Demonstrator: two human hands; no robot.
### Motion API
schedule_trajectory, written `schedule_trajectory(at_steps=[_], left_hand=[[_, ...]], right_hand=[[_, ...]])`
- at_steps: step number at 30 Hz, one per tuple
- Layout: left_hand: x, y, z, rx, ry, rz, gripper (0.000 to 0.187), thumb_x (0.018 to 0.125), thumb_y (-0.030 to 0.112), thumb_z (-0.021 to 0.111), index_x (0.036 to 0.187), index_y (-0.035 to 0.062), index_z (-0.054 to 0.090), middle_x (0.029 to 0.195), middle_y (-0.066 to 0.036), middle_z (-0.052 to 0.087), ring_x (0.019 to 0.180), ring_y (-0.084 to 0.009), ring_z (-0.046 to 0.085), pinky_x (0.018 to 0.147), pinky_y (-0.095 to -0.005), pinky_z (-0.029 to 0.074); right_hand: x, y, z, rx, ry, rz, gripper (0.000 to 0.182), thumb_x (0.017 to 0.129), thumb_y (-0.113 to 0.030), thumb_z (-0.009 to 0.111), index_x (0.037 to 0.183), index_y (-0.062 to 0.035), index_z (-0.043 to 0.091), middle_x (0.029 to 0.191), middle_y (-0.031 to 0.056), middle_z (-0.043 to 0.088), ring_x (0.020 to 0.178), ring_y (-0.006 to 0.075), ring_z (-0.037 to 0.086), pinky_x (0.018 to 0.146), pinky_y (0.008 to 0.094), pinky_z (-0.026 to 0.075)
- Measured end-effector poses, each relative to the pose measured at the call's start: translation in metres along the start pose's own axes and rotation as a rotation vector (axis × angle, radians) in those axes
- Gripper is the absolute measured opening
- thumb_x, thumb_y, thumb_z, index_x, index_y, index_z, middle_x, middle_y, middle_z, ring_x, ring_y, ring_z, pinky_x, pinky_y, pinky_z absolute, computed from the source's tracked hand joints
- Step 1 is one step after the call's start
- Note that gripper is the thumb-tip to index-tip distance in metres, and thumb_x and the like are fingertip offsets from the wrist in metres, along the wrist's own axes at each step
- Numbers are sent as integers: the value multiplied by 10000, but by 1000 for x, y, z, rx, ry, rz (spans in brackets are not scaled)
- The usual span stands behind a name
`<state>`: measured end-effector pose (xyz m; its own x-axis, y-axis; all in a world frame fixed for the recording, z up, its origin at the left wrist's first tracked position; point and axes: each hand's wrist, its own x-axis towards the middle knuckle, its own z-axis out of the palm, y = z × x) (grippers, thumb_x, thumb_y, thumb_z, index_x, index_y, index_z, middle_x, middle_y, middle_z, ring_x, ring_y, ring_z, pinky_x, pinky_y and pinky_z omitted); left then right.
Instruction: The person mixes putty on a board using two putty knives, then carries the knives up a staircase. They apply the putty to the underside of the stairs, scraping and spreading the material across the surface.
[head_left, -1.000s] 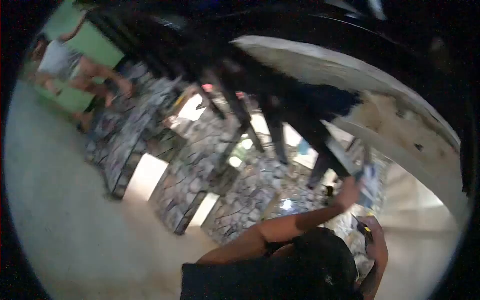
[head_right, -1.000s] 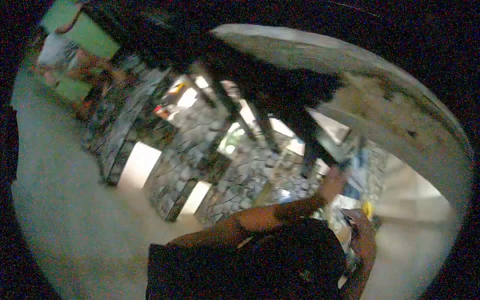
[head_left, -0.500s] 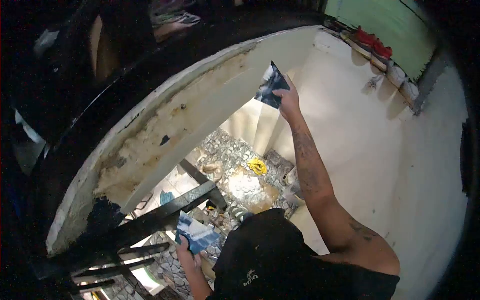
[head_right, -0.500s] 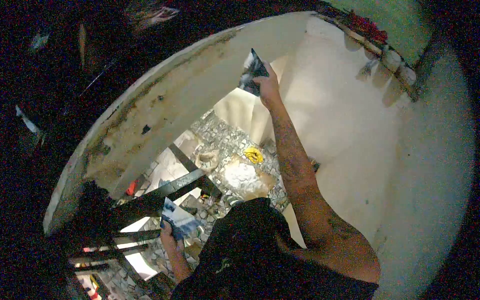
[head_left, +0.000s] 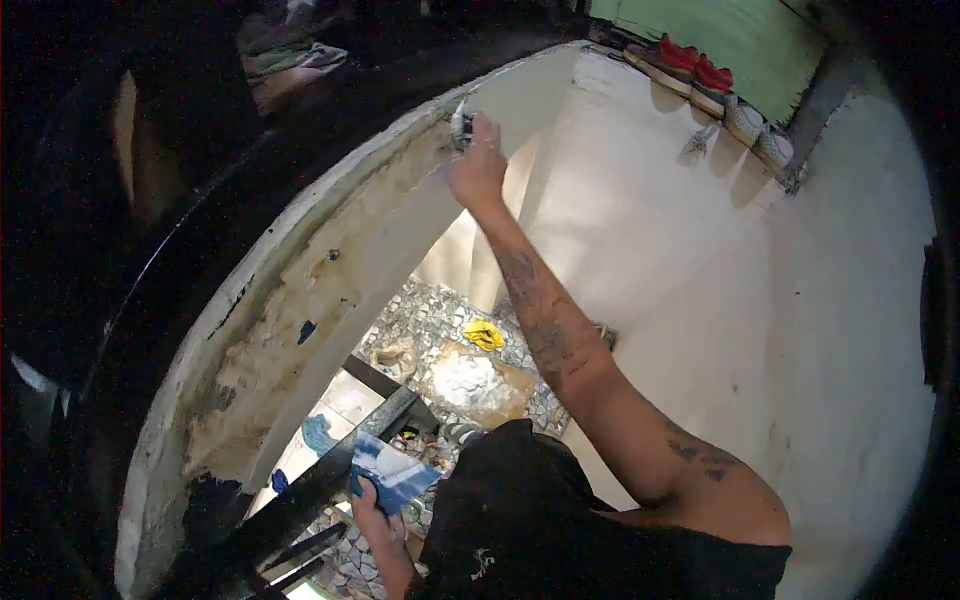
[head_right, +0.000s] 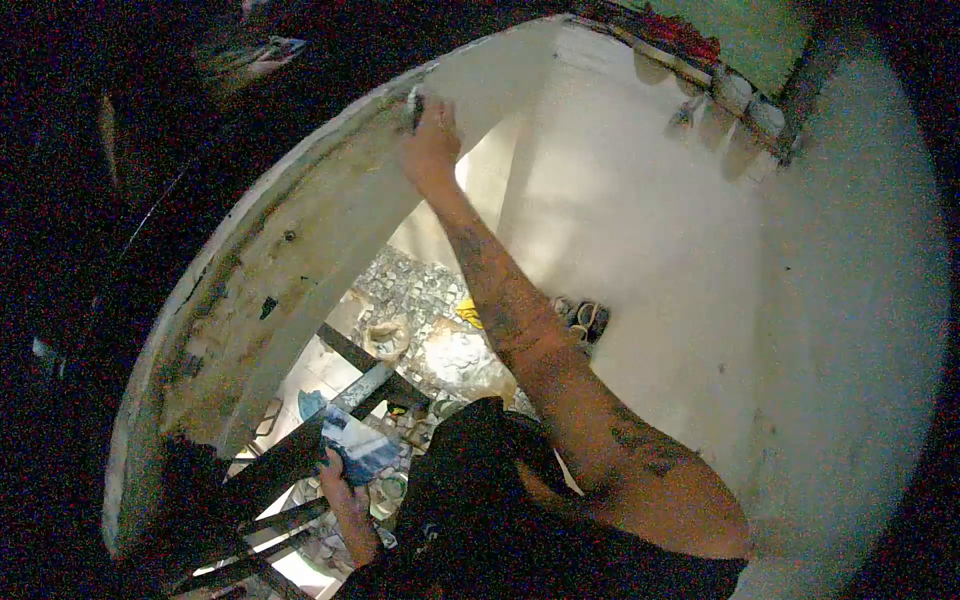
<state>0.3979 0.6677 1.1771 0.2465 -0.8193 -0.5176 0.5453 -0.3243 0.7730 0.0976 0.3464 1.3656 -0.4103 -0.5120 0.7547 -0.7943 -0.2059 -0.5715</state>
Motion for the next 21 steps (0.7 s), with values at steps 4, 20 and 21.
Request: schedule_trajectory(at_steps=[4,20,21], left_hand=[[14,3,1,-130,-151,25,360,876,231,553,1124,-19,481,1039,-109,563,892,-224,577,766,-340,484],[-21,22,36,-143,-181,176,449,853,329,571,1108,-32,490,1033,-127,573,912,-233,585,798,-355,483],[-27,20,36,-132,-159,186,451,854,332,570,1109,-31,490,1037,-128,573,915,-235,585,798,-358,484]], right_hand=[[-32,-34,-3,-16,64,-79,543,653,-10,595,1169,-59,432,1083,181,455,978,380,498,801,448,428],[-141,-107,-105,956,-590,-211,573,680,-48,600,1226,-78,431,1145,150,466,1097,314,444,922,438,345],[-148,-80,-107,923,-569,-72,470,735,-30,552,1194,-68,459,1130,145,484,1093,323,454,956,411,340]])
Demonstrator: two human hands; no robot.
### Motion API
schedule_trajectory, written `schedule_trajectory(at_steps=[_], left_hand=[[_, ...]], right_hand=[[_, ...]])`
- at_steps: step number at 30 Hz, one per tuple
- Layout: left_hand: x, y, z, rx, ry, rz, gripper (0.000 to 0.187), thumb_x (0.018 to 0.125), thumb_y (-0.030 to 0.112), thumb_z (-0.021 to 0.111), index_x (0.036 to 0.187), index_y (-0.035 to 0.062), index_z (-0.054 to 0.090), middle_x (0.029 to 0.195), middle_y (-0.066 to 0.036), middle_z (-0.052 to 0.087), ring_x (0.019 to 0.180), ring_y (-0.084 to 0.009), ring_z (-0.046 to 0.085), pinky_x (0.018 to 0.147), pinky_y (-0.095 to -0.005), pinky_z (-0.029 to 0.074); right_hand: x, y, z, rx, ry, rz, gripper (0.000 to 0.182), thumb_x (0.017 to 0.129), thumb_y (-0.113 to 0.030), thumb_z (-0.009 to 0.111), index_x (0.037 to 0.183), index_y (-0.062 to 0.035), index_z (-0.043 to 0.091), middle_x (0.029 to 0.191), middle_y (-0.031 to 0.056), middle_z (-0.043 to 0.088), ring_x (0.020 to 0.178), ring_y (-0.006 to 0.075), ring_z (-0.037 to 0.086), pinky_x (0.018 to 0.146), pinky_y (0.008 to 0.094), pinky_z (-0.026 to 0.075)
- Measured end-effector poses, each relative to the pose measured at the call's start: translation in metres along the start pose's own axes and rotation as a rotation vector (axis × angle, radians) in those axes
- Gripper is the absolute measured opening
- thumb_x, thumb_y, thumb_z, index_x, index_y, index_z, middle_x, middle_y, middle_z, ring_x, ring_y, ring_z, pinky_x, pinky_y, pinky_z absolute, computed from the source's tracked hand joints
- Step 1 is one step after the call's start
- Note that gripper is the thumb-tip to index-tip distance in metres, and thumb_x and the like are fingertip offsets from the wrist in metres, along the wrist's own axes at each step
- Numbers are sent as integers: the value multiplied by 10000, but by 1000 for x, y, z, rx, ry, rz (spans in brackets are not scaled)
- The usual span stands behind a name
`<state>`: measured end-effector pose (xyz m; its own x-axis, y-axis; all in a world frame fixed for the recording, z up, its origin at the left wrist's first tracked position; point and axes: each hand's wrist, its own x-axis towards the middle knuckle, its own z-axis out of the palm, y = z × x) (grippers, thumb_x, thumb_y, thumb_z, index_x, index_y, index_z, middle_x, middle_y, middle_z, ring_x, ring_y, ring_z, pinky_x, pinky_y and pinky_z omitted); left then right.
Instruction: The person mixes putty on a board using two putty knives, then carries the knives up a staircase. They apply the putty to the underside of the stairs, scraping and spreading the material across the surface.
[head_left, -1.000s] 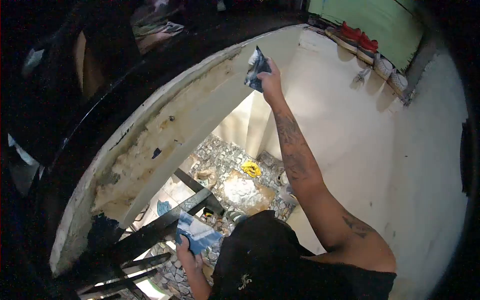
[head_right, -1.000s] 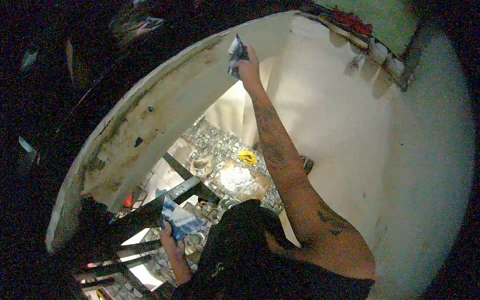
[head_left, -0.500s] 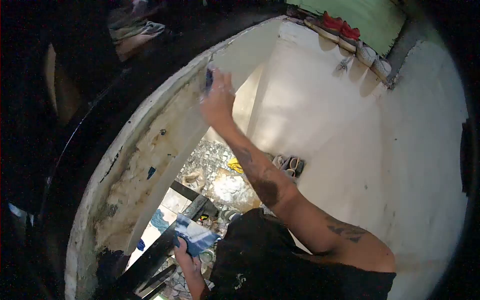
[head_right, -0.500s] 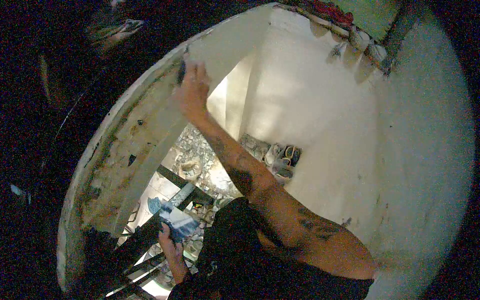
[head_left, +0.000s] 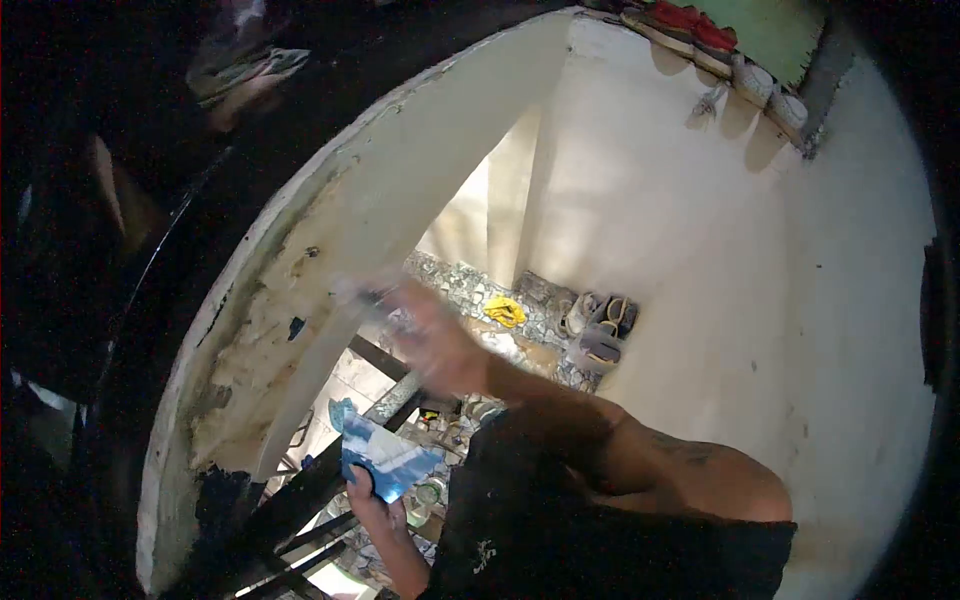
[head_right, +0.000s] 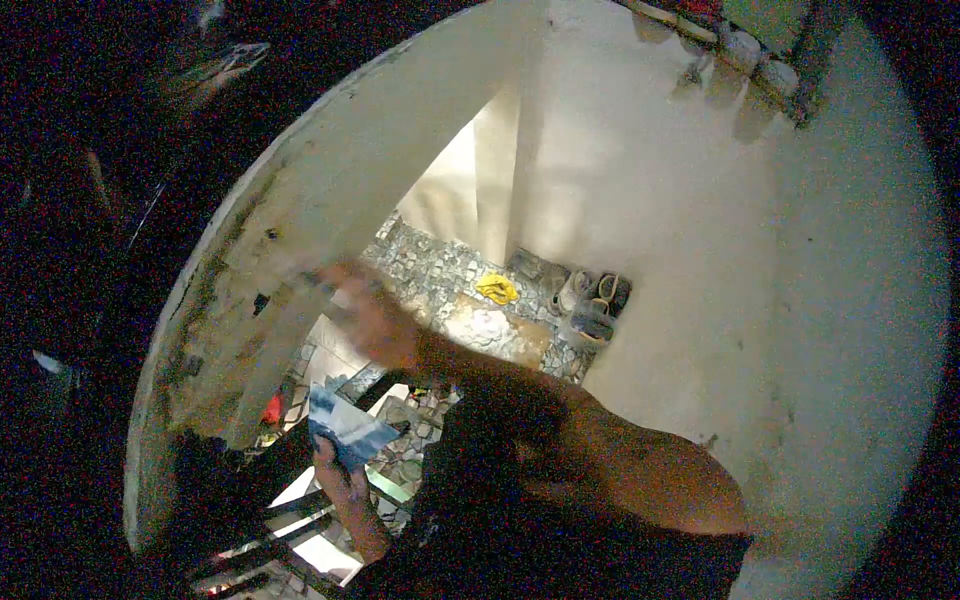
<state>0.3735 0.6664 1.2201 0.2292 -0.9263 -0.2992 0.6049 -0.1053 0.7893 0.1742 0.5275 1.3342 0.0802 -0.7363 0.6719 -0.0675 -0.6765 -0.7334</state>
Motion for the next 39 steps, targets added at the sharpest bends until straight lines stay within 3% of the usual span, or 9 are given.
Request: schedule_trajectory(at_steps=[5,9,13,16,24,33,35,37,39], left_hand=[[-11,-13,-23,5,55,33,472,848,357,575,1099,-35,497,1028,-121,584,907,-241,593,779,-357,493],[-5,-12,-20,-104,38,28,430,863,273,559,1134,-47,464,1076,-144,562,950,-263,579,822,-374,473],[-2,-6,-23,-33,39,-28,430,854,246,571,1145,-47,453,1089,-137,556,974,-266,567,854,-388,457],[2,-9,-22,-52,2,-37,435,851,242,575,1155,-41,447,1094,-134,553,984,-263,561,872,-394,447],[17,-19,-23,-106,-15,-87,462,841,251,592,1170,-35,438,1113,-125,539,1014,-253,546,873,-389,447],[6,-17,4,-55,-61,18,428,837,248,591,1125,-46,475,1047,-127,570,940,-245,571,850,-365,458],[-3,-8,15,-77,-4,46,384,828,175,595,1125,-39,482,1056,-110,571,945,-226,574,862,-354,452],[-1,-1,13,-81,39,57,359,837,155,578,1137,-17,482,1071,-103,568,966,-215,569,861,-352,452],[-4,7,32,-129,20,101,358,842,152,574,1148,-8,477,1078,-100,566,970,-213,569,861,-353,452]], right_hand=[[58,111,-165,5,402,307,477,764,-2,495,1232,-48,419,974,60,534,867,128,539,722,254,472],[124,214,-215,-632,554,31,494,748,-18,495,1232,-98,432,1016,116,550,911,204,542,789,306,447],[139,187,-182,-626,444,97,534,751,-92,548,1254,-34,378,1178,215,448,1116,348,446,927,403,390],[135,167,-144,-838,565,149,543,722,-51,563,1236,-153,420,1154,185,477,1008,363,517,827,417,436],[103,103,-43,-920,498,128,721,640,-91,640,1300,-47,352,1072,188,448,1019,356,439,891,446,348],[35,6,45,-509,276,-58,647,639,-116,620,1253,-92,419,1031,184,441,980,367,446,864,461,336],[23,11,29,-98,150,-151,569,683,-50,585,1233,-85,445,1078,173,481,1017,316,487,891,419,371],[1,21,6,415,-25,358,495,754,2,555,1233,-79,457,1116,69,523,1013,177,518,892,320,415],[-16,14,-28,659,-70,468,568,732,-29,601,1265,-52,408,1154,68,506,1057,157,492,934,315,384]])
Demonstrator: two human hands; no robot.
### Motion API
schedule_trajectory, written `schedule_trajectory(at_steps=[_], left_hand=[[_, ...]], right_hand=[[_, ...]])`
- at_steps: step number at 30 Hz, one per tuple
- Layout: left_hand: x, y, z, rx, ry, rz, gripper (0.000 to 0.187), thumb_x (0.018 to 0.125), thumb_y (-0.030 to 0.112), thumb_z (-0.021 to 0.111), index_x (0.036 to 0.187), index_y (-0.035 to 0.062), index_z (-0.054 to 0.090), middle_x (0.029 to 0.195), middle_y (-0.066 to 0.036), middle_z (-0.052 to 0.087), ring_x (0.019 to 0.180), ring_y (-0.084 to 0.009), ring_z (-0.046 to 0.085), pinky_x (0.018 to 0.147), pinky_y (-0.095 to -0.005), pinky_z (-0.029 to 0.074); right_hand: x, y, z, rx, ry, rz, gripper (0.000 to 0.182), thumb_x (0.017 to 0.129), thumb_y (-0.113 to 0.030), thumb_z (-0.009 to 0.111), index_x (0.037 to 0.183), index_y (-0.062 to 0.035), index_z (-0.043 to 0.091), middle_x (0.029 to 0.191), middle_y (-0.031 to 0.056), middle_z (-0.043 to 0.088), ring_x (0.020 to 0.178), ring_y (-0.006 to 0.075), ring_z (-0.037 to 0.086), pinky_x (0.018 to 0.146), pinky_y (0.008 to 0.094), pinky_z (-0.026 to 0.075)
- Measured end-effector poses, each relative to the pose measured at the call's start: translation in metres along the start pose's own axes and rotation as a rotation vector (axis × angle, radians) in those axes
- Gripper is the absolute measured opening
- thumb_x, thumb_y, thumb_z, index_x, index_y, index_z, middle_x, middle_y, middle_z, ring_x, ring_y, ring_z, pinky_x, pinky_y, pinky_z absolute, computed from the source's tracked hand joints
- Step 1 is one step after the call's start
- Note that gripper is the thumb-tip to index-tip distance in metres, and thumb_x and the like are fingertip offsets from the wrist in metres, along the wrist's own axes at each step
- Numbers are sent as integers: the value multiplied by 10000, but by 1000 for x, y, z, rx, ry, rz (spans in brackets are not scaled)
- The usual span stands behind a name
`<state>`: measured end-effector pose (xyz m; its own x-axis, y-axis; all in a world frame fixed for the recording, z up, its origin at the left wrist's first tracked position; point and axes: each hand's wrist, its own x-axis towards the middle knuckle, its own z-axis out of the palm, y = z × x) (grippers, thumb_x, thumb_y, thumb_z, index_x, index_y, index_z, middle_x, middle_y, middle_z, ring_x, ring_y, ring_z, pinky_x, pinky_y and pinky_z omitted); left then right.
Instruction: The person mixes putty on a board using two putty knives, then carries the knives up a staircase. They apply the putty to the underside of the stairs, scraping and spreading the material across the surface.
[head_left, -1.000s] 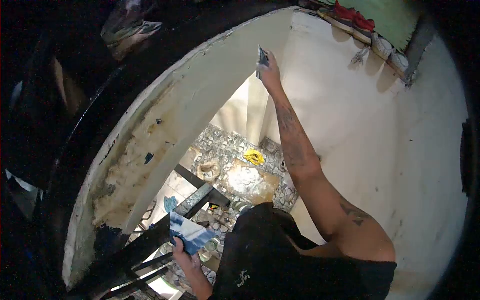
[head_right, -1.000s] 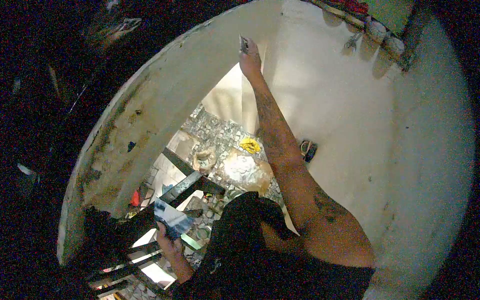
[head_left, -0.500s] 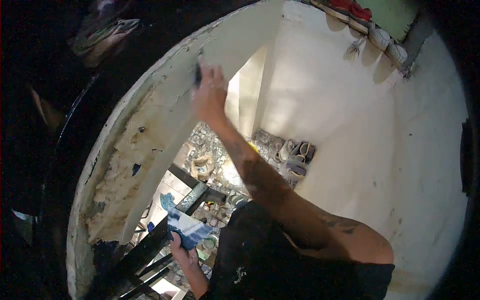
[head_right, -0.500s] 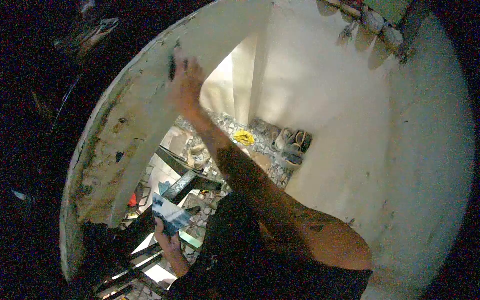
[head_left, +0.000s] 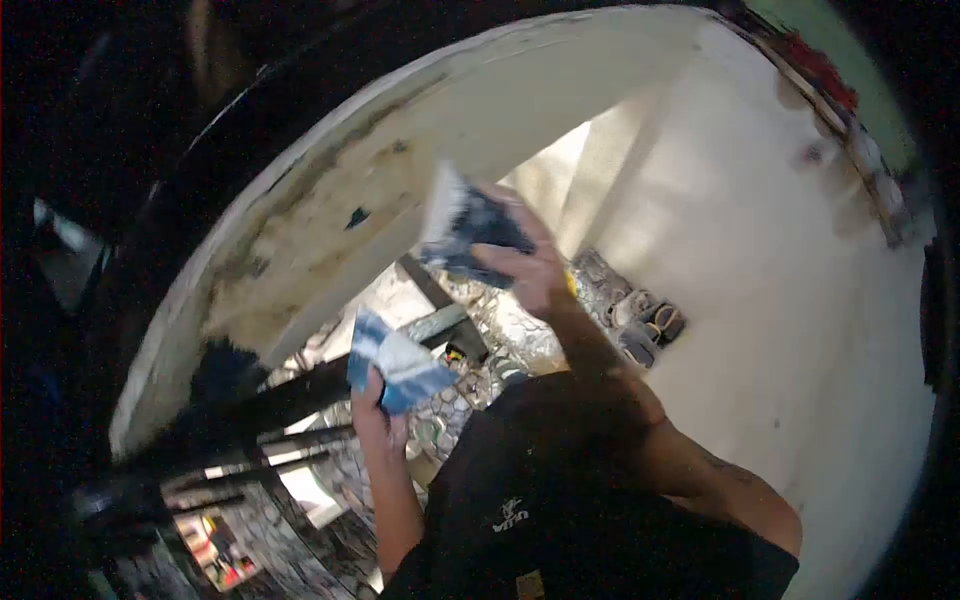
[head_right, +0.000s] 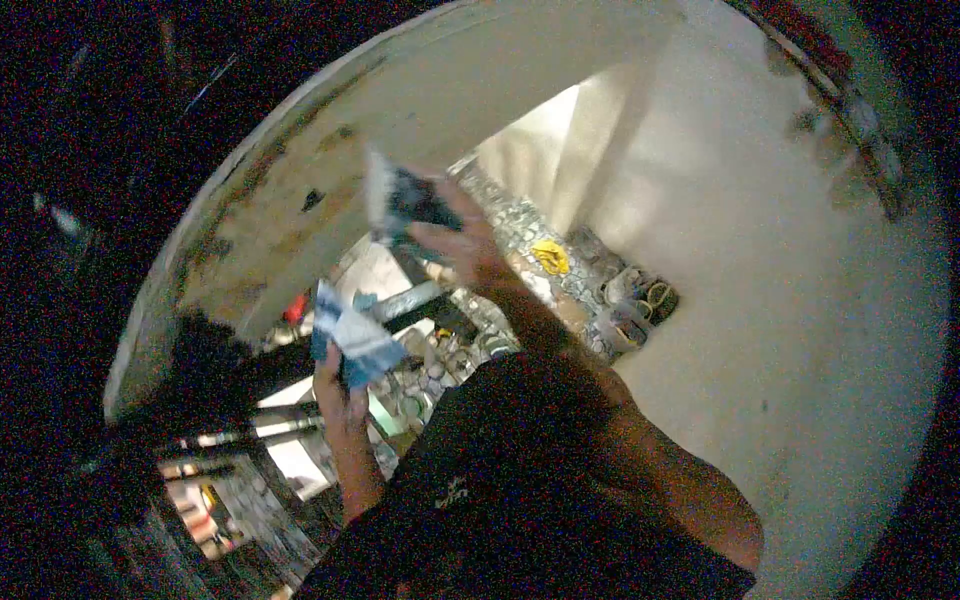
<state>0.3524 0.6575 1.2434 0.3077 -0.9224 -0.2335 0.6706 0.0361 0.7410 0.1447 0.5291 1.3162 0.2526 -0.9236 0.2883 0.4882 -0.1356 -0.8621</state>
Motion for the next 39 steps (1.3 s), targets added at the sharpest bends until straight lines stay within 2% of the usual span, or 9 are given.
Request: schedule_trajectory(at_steps=[10,12,17,21,23,25,30,37,39], left_hand=[[18,-11,10,10,174,85,317,827,172,610,1089,15,525,970,-58,587,858,-171,577,759,-320,479],[19,-12,5,48,184,27,296,840,128,597,1094,1,512,976,-71,570,881,-171,563,771,-311,478],[23,-18,10,-26,55,-14,324,823,107,599,1108,-5,495,1017,-87,571,911,-201,575,807,-346,482],[21,-27,2,-34,103,-92,350,823,97,583,1137,-8,474,1056,-104,568,959,-232,570,841,-375,469],[7,-29,9,30,-35,-46,418,789,213,645,1119,2,501,983,-101,578,886,-213,577,760,-336,478],[6,-79,-73,1255,-252,739,372,726,127,599,1087,66,528,1044,-82,558,1050,-232,472,913,-411,341],[36,-68,5,-38,-242,-165,349,802,176,606,1108,57,489,985,-19,544,897,-152,515,791,-304,411],[15,-28,-13,-114,-146,-119,411,807,158,649,1167,51,481,971,7,561,857,-106,548,764,-256,455],[62,-101,-85,205,-154,32,419,785,173,662,1163,73,514,1049,-17,570,1007,-116,502,887,-304,403]], right_hand=[[-63,71,10,228,-107,391,481,757,-165,636,1166,5,448,1234,126,449,1148,215,444,974,339,356],[-50,90,1,189,-340,456,455,756,-215,650,1135,-18,493,1259,140,417,1150,249,441,974,347,354],[-54,74,-7,-658,-550,-366,396,733,-198,616,1120,-125,568,1071,178,489,1028,298,484,929,369,347],[-52,76,-36,-848,-633,-39,546,707,-104,586,1240,-94,467,1299,238,337,1232,366,322,1028,428,266],[-77,156,-113,-763,-688,-43,603,707,-102,581,1282,-39,408,1341,172,357,1276,304,293,1068,395,212],[-131,193,-180,-962,-374,255,569,734,-76,553,1276,-7,397,1283,145,431,1192,265,395,1019,321,288],[-71,120,-70,-916,-407,287,573,721,-42,536,1275,-17,393,1270,133,435,1176,258,406,1003,323,307],[-30,109,-30,-856,-402,268,585,704,7,513,1274,-29,387,1253,116,441,1153,248,423,982,326,333],[-27,91,-72,-793,-227,297,589,699,21,506,1273,-33,386,1248,111,443,1146,245,427,975,327,340]])
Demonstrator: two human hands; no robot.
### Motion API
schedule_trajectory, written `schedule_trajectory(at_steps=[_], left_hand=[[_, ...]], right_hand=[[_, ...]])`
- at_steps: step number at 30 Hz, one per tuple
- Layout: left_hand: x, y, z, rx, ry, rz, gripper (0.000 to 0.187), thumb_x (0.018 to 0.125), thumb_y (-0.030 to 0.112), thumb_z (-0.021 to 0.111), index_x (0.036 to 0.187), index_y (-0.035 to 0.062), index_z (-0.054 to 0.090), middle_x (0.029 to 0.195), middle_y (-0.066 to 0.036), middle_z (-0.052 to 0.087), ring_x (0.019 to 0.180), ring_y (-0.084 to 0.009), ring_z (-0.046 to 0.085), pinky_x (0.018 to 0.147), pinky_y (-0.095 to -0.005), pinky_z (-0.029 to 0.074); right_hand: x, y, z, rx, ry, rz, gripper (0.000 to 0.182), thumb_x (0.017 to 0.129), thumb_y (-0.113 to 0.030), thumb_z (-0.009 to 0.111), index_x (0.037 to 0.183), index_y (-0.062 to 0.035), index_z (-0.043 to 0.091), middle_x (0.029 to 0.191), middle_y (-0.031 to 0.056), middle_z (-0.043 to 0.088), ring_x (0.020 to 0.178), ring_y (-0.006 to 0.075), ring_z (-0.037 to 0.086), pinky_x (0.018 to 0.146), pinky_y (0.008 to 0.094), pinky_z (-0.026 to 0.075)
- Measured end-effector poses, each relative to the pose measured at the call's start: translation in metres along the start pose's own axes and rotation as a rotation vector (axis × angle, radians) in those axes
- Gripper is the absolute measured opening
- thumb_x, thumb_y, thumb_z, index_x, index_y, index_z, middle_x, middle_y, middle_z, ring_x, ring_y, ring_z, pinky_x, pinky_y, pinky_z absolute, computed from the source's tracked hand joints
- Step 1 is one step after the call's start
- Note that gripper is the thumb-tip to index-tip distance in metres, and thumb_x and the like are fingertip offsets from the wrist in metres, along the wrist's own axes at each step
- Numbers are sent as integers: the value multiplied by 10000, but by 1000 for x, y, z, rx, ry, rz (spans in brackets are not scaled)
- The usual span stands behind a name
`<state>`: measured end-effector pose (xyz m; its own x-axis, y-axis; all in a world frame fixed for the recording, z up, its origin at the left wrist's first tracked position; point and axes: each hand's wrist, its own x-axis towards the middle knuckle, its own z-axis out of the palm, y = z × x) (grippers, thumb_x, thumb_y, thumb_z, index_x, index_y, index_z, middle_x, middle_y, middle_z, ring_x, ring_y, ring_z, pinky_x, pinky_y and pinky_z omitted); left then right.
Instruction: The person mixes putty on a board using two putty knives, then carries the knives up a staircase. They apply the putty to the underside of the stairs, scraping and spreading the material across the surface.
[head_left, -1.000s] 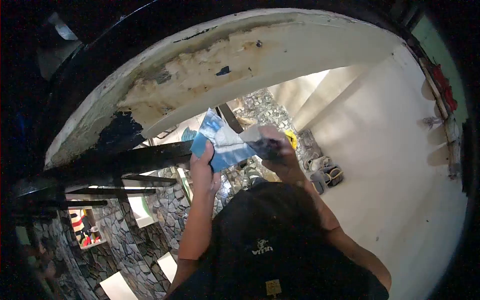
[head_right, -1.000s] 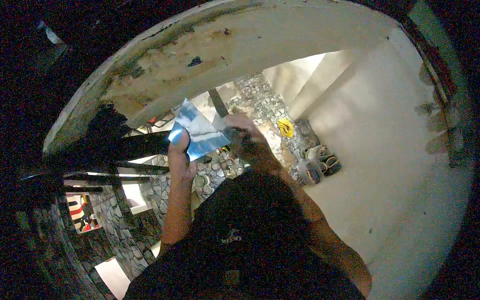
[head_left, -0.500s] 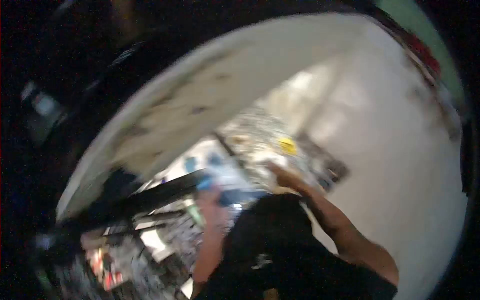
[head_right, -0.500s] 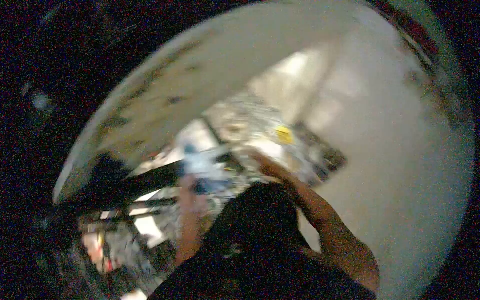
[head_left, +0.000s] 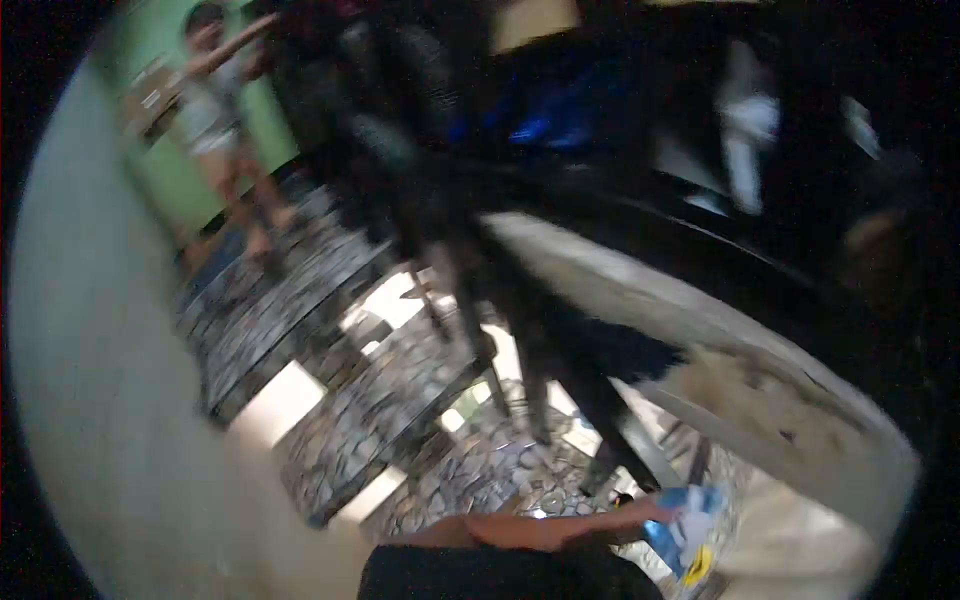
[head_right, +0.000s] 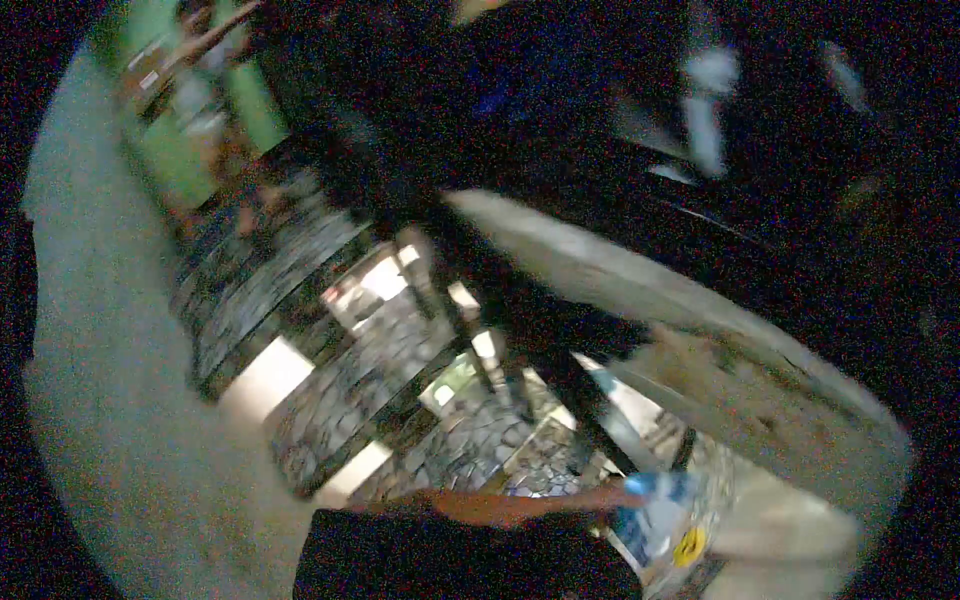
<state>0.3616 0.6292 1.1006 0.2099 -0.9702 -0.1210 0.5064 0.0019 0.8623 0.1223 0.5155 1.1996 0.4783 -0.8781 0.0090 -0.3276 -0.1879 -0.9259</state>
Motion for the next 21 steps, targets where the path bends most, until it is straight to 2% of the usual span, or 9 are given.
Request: schedule_trajectory(at_steps=[1,4,8,11,12,18,19,20,21], left_hand=[[-9,3,7,63,32,-113,361,764,164,672,1091,63,557,947,-11,600,910,-116,543,833,-318,428],[-47,24,31,-66,85,-231,370,781,161,634,1111,33,526,995,-54,588,931,-166,554,843,-355,441],[-53,49,46,-210,43,-297,385,804,158,583,1138,-7,485,1058,-110,573,959,-233,569,856,-403,457],[-46,70,88,-271,2,-304,362,807,125,554,1124,-30,472,1057,-134,575,943,-249,585,825,-407,476],[-56,85,77,-195,8,-302,369,805,133,562,1126,-26,473,1052,-128,576,935,-244,584,813,-398,478],[-48,97,100,-141,-4,-229,361,815,175,588,1105,-18,492,977,-93,588,867,-211,583,753,-329,479],[-46,92,97,-123,25,-231,368,809,178,594,1102,-21,493,977,-95,588,872,-214,583,757,-331,479],[-49,92,95,-105,50,-230,376,804,182,600,1100,-24,495,976,-97,589,877,-217,582,761,-334,479],[-51,93,92,-85,78,-229,383,798,185,605,1098,-27,496,975,-99,589,882,-220,582,765,-336,479]], right_hand=[[-11,13,-21,62,98,49,592,697,28,503,1273,-35,385,1245,108,444,1143,244,429,972,327,344],[-48,60,-89,279,457,123,600,689,49,493,1272,-40,383,1238,101,446,1133,240,436,963,329,355],[-18,87,-181,396,899,-92,614,679,77,479,1272,-47,379,1227,91,450,1120,234,446,951,330,370],[42,103,-255,192,1095,-350,625,672,98,469,1271,-53,377,1220,84,452,1111,230,452,941,332,382],[52,56,-245,-7,1258,-331,576,688,105,456,1237,-61,400,1152,110,491,1068,235,480,917,333,395],[108,1,-244,-143,1370,-207,409,770,50,477,1172,-26,464,1106,154,519,1042,267,498,896,342,393],[123,11,-238,-434,1407,-274,417,777,30,479,1187,-45,455,1105,172,509,1057,307,494,902,358,394],[130,15,-235,-138,1298,-201,450,761,18,491,1201,-65,445,1128,175,494,1054,321,493,896,366,402],[132,13,-225,-241,1346,-204,483,735,16,503,1205,-76,441,1127,170,490,1053,328,492,887,374,408]])
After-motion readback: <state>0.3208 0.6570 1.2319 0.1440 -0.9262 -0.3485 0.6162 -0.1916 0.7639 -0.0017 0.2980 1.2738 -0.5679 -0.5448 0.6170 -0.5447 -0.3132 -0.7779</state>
